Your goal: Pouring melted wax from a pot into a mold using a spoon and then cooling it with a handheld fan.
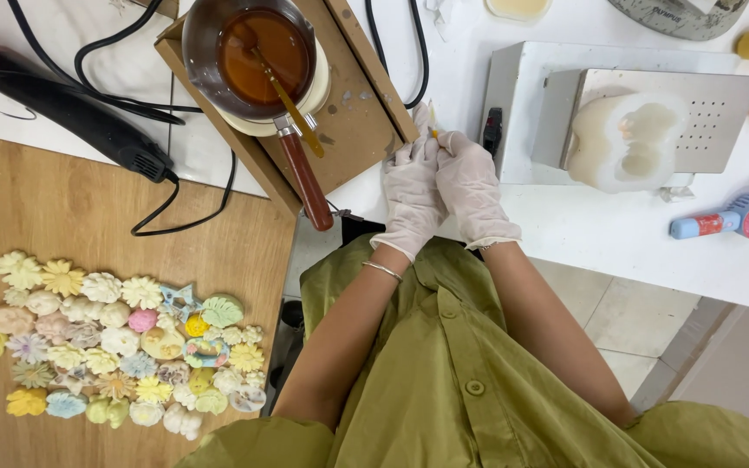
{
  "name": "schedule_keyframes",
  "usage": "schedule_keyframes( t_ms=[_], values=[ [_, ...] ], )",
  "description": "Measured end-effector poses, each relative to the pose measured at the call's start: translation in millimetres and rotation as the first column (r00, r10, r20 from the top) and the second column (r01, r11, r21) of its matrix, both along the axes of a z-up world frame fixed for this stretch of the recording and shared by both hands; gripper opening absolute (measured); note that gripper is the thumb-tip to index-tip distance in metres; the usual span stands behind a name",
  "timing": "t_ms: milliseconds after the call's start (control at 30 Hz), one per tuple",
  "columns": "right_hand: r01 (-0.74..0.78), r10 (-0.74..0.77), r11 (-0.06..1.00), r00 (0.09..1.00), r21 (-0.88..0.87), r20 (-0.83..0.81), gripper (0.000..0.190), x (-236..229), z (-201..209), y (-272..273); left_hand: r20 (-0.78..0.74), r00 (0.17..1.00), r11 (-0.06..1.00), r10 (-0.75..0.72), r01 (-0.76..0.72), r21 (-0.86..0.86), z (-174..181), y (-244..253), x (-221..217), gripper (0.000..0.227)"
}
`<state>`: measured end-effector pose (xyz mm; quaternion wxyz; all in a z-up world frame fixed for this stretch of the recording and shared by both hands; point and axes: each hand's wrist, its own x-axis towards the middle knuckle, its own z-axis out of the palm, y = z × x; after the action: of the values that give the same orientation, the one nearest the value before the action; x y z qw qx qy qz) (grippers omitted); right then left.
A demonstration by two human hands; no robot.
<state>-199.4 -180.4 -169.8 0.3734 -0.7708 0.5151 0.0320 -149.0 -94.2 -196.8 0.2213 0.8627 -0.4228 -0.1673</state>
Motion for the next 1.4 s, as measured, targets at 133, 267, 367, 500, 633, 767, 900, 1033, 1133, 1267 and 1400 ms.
schedule_keyframes(
  t_ms=[133, 267, 367, 500, 633, 767, 900, 1033, 1133, 1267, 1400],
  values=[
    [0.008, -0.009, 1.0, 0.999, 0.018, 0.037, 0.025, 0, 4, 2, -0.081, 0.997, 0.998, -0.008, 0.014, 0.068, -10, 0, -4, 0.072],
    [0.035, -0.036, 0.998, 0.999, 0.051, 0.028, 0.027, -3, 26, 8, -0.105, 0.994, 1.0, -0.006, 0.005, -0.011, -9, 3, -10, 0.066],
    [0.055, -0.063, 0.995, 0.993, 0.08, 0.102, 0.029, -16, 54, 17, -0.127, 0.992, 0.979, -0.008, -0.019, -0.205, 2, 6, -17, 0.068],
    [0.142, -0.172, 0.978, 0.964, 0.155, 0.204, 0.029, -26, 116, 25, -0.226, 0.974, 0.878, 0.003, -0.111, -0.465, 64, 8, -26, 0.057],
    [0.188, -0.274, 0.926, 0.931, 0.328, 0.24, 0.03, -2, 204, 27, -0.299, 0.953, 0.774, 0.053, -0.229, -0.59, 142, 24, -7, 0.053],
    [0.044, -0.251, 0.878, 0.891, 0.477, 0.379, 0.026, 32, 262, 39, -0.556, 0.828, 0.661, 0.069, -0.455, -0.596, 201, 57, 24, 0.033],
    [-0.088, -0.153, 0.882, 0.876, 0.463, 0.457, 0.025, 70, 274, 51, -0.912, 0.408, 0.595, 0.036, -0.742, -0.308, 249, 96, 86, 0.021],
    [-0.152, -0.102, 0.866, 0.879, 0.477, 0.467, 0.025, 96, 264, 71, -0.986, 0.071, 0.471, -0.151, -0.872, -0.135, 214, 108, 137, 0.027],
    [-0.153, -0.135, 0.838, 0.872, 0.523, 0.471, 0.025, 111, 252, 84, -0.922, -0.009, 0.404, -0.386, -0.901, -0.161, 169, 108, 154, 0.029],
    [-0.092, -0.184, 0.833, 0.884, 0.546, 0.429, 0.022, 125, 238, 92, -0.912, -0.028, 0.424, -0.41, -0.891, -0.163, 177, 107, 168, 0.033],
    [-0.04, -0.213, 0.836, 0.895, 0.547, 0.391, 0.022, 135, 236, 92, -0.939, -0.013, 0.47, -0.343, -0.868, -0.16, 189, 103, 181, 0.037]
  ],
)
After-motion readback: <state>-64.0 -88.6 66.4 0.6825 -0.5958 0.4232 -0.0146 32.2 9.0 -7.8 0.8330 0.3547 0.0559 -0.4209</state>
